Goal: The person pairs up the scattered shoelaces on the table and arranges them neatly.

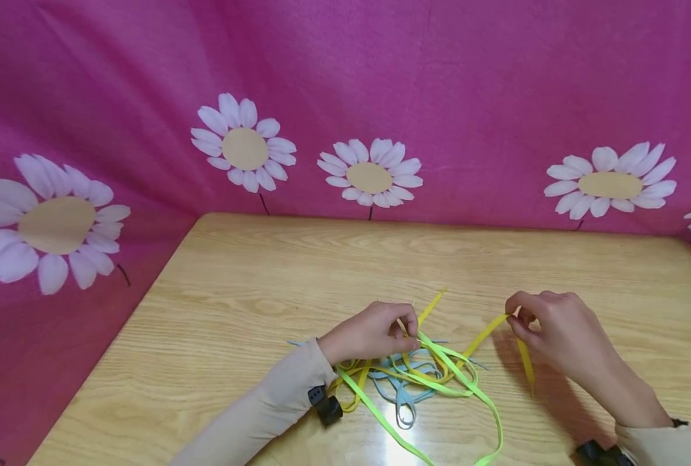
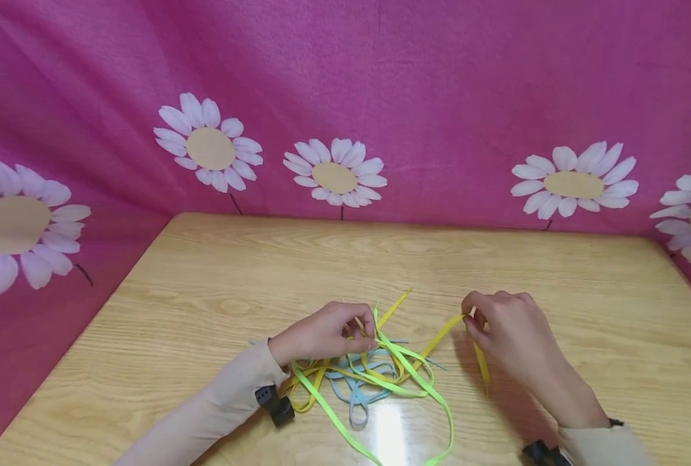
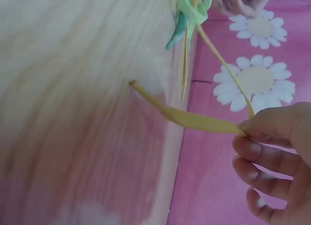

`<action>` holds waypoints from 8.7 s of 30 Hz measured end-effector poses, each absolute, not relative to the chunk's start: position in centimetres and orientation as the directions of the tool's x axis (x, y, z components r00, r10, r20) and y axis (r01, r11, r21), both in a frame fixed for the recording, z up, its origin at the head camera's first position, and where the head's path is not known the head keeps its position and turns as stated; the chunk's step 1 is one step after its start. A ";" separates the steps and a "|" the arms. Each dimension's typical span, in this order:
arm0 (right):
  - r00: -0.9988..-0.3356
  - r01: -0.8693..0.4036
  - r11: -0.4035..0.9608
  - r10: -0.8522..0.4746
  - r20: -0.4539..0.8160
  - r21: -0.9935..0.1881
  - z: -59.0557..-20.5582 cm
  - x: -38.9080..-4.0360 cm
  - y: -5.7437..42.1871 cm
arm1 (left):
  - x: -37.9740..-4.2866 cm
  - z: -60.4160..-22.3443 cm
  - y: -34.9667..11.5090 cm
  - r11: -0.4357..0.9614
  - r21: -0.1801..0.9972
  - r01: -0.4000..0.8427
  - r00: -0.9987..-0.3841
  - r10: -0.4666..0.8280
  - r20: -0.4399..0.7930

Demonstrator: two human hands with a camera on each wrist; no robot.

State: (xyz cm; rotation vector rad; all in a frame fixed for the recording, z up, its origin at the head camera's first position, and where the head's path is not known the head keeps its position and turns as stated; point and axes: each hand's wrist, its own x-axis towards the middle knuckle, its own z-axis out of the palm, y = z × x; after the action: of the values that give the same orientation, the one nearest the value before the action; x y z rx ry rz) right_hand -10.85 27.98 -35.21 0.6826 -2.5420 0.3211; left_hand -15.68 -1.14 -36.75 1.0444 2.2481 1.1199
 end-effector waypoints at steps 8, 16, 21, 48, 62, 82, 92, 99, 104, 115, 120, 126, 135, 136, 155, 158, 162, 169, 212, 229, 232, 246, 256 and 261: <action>-0.807 -0.471 0.852 -0.311 0.503 -0.229 -34.9 -10.0 29.2 | -15.6 -36.5 1.1 0.428 0.635 0.643 -0.577 0.816 0.034; -0.779 -0.508 0.807 -0.283 0.560 -0.299 -34.0 -9.5 29.2 | -15.0 -36.7 4.6 0.435 0.647 0.626 -0.535 0.843 -0.049; -0.774 -0.515 0.804 -0.286 0.565 -0.298 -33.6 -9.5 29.5 | -15.0 -36.8 4.5 0.363 0.722 0.589 -0.518 0.856 -0.009; -0.831 -0.416 0.855 -0.219 0.511 -0.310 -34.1 -9.8 33.9 | -18.6 -32.3 -7.2 0.332 0.796 0.506 -0.553 0.833 0.005; -0.825 -0.385 0.851 -0.144 0.547 -0.356 -33.4 -10.1 36.7 | -19.3 -30.6 -10.5 0.355 0.765 0.537 -0.582 0.812 0.032; -0.821 -0.368 0.860 -0.122 0.557 -0.353 -33.1 -10.0 37.5 | -18.8 -33.8 -6.7 0.441 0.647 0.622 -0.654 0.748 0.118; -0.805 -0.421 0.772 -0.075 0.589 -0.477 -33.5 -10.3 38.8 | -20.5 -30.2 -12.9 0.301 0.879 0.370 -0.822 0.546 0.159; -0.852 -0.315 0.830 -0.034 0.522 -0.461 -34.1 -10.7 39.2 | -21.7 -30.3 -15.9 0.430 0.781 0.452 -0.856 0.457 0.243; -0.867 -0.276 0.854 -0.023 0.498 -0.441 -34.4 -11.2 39.5 | -22.6 -31.2 -18.5 0.598 0.694 0.402 -0.906 0.369 0.207; -0.926 -0.143 0.897 0.029 0.378 -0.419 -35.8 -11.3 41.6 | -22.9 -32.7 -22.6 0.787 0.502 0.358 -0.929 0.353 0.109; -0.946 -0.082 0.877 0.081 0.314 -0.473 -37.7 -11.5 43.0 | -23.2 -34.3 -24.3 0.775 0.555 0.301 -0.944 0.324 0.060; -0.972 -0.039 0.773 0.116 0.202 -0.633 -39.5 -11.6 44.6 | -23.9 -37.2 -25.7 0.731 0.656 0.186 -0.965 0.261 -0.017; -0.980 0.005 0.031 0.199 0.001 -1.000 -41.8 -12.5 46.5 | -24.5 -40.2 -26.8 0.594 0.799 0.097 -0.991 0.130 0.024; -0.975 0.025 -0.040 0.220 -0.033 -0.999 -42.1 -12.6 46.6 | -24.6 -40.5 -26.6 0.583 0.809 0.081 -0.994 0.108 0.022; -0.852 0.332 0.597 0.522 0.039 -0.730 -41.8 -18.0 44.3 | -29.0 -41.2 -22.0 0.428 0.901 -0.072 -0.979 -0.201 0.017; -0.835 0.371 0.612 0.550 0.039 -0.698 -41.8 -18.3 44.3 | -29.2 -41.4 -21.7 0.434 0.898 -0.065 -0.974 -0.225 0.039; -0.832 0.382 0.634 0.552 0.047 -0.673 -41.7 -18.6 44.2 | -29.4 -41.5 -21.4 0.456 0.887 -0.074 -0.960 -0.272 0.060; -0.837 0.397 0.650 0.546 0.035 -0.648 -41.4 -19.0 44.1 | -29.8 -41.5 -21.1 0.455 0.887 -0.082 -0.947 -0.313 0.073; -0.747 0.342 0.490 0.659 0.084 -0.802 -41.3 -17.3 42.3 | -26.6 -41.4 -19.3 0.036 0.999 -0.036 -0.934 -0.356 -0.021; -0.919 -0.219 0.792 0.028 0.394 -0.569 -42.5 -15.5 30.7 | -24.1 -41.3 -14.0 0.431 0.895 0.115 -0.983 -0.079 0.164; -0.915 -0.286 0.765 -0.040 0.401 -0.577 -42.5 -15.1 28.0 | -23.3 -40.9 -11.7 0.523 0.816 0.245 -0.967 0.072 0.244; -0.828 -0.517 0.739 -0.302 0.473 -0.432 -42.4 -14.8 22.5 | -19.0 -38.6 -3.6 0.441 0.762 0.475 -0.783 0.606 0.137; -0.850 -0.470 0.732 -0.226 0.476 -0.493 -42.6 -14.7 23.1 | -17.0 -37.2 -3.7 0.615 0.558 0.558 -0.624 0.754 -0.207; -0.867 -0.426 0.714 -0.147 0.477 -0.555 -42.4 -14.5 23.1 | -17.4 -36.5 -5.0 0.616 0.569 0.544 -0.535 0.778 -0.330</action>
State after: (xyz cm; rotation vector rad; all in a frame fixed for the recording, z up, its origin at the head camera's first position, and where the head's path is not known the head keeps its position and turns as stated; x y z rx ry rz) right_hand -14.50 23.12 -42.37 0.4424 -2.5198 0.9572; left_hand -17.37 -5.05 -36.48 1.0369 2.2772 0.5442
